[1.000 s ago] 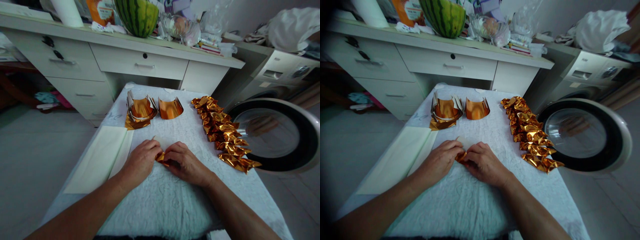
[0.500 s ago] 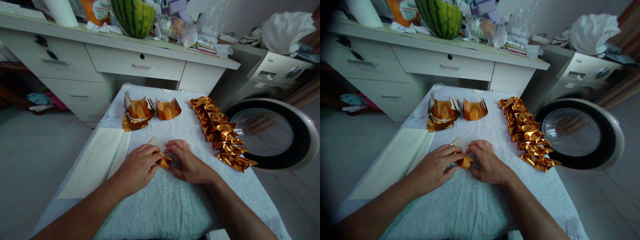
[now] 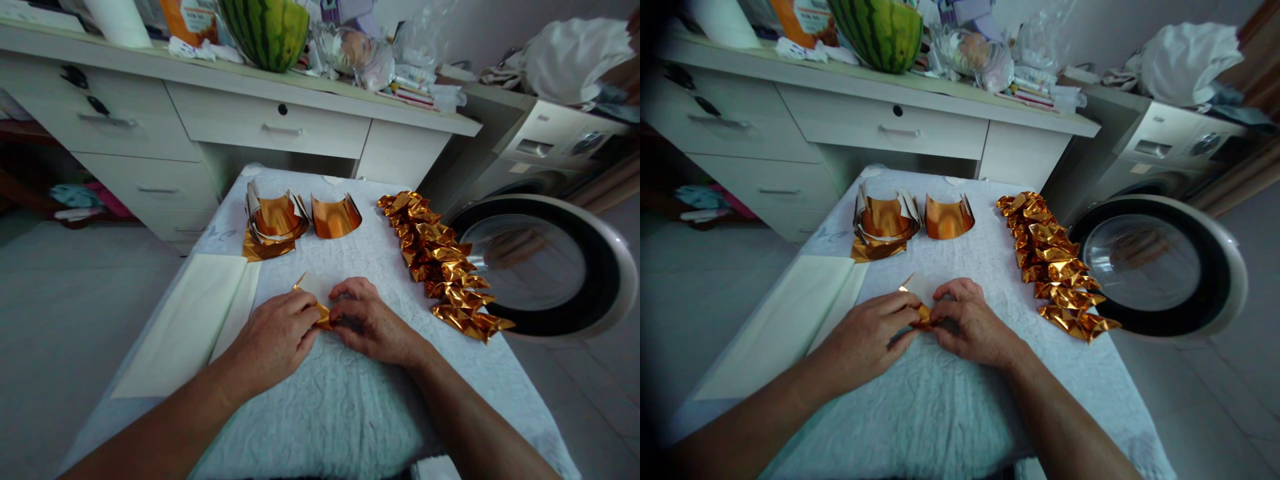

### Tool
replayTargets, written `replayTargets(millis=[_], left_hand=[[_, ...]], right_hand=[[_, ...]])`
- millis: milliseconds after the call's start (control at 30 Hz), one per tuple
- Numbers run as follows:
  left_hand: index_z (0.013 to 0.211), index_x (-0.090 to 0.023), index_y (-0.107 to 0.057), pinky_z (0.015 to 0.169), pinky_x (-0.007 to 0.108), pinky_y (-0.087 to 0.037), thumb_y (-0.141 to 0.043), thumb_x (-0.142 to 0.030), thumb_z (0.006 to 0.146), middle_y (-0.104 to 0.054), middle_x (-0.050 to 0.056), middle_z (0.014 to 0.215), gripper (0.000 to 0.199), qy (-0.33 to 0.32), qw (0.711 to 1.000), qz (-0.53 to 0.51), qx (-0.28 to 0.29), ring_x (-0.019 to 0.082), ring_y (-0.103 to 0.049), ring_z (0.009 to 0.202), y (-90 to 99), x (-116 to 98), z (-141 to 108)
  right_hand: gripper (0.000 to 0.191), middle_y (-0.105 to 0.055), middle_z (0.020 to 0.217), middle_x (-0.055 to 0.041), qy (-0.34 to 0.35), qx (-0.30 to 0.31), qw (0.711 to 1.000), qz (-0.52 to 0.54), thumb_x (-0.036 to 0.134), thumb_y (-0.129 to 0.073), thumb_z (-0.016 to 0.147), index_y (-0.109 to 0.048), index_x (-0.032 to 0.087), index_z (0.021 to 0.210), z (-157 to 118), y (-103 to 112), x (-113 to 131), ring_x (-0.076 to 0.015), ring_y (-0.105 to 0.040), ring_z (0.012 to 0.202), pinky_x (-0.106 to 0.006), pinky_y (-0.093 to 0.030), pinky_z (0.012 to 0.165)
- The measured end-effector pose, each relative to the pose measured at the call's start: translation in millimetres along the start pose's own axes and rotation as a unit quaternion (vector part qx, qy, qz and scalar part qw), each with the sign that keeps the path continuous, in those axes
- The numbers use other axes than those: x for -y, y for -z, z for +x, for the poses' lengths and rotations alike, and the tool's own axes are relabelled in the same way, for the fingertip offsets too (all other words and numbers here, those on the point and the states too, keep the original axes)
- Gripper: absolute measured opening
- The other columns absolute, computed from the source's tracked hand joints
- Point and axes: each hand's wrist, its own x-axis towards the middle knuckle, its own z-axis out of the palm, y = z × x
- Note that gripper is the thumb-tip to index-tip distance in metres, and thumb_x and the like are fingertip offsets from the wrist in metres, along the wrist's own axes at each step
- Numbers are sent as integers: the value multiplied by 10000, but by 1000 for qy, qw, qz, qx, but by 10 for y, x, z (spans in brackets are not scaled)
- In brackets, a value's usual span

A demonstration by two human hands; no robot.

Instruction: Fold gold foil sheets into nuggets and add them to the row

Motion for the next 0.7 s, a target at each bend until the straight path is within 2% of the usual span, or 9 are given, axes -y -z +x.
replayTargets(millis=[200, 400, 700], left_hand=[[892, -179, -625, 842, 392, -524, -528, -147, 905, -599, 42, 934, 103, -10, 999, 36, -4, 203, -604, 891, -39, -28, 2], [813, -167, -623, 829, 387, -511, -515, -134, 907, -578, 47, 874, 147, 21, 999, 1, -25, 210, -574, 894, -66, -41, 1], [761, -183, -591, 864, 414, -490, -547, -98, 834, -545, 46, 919, 120, 88, 992, -69, -57, 222, -533, 956, -62, -69, 3]], right_hand=[[311, -556, 1118, -63, -1, 2, 1000, -1, 162, -742, 708, -613, 198, 988, 5, -32, -1, -236, -465, 1102, -416, -329, 1005], [111, -580, 1049, -36, -37, -19, 999, -5, 144, -686, 814, -645, 213, 890, 38, -98, -5, -207, -472, 1049, -381, -338, 940], [90, -577, 970, -29, -84, -20, 996, 12, 181, -701, 816, -618, 193, 847, 56, -83, -2, -197, -482, 973, -360, -346, 888]])
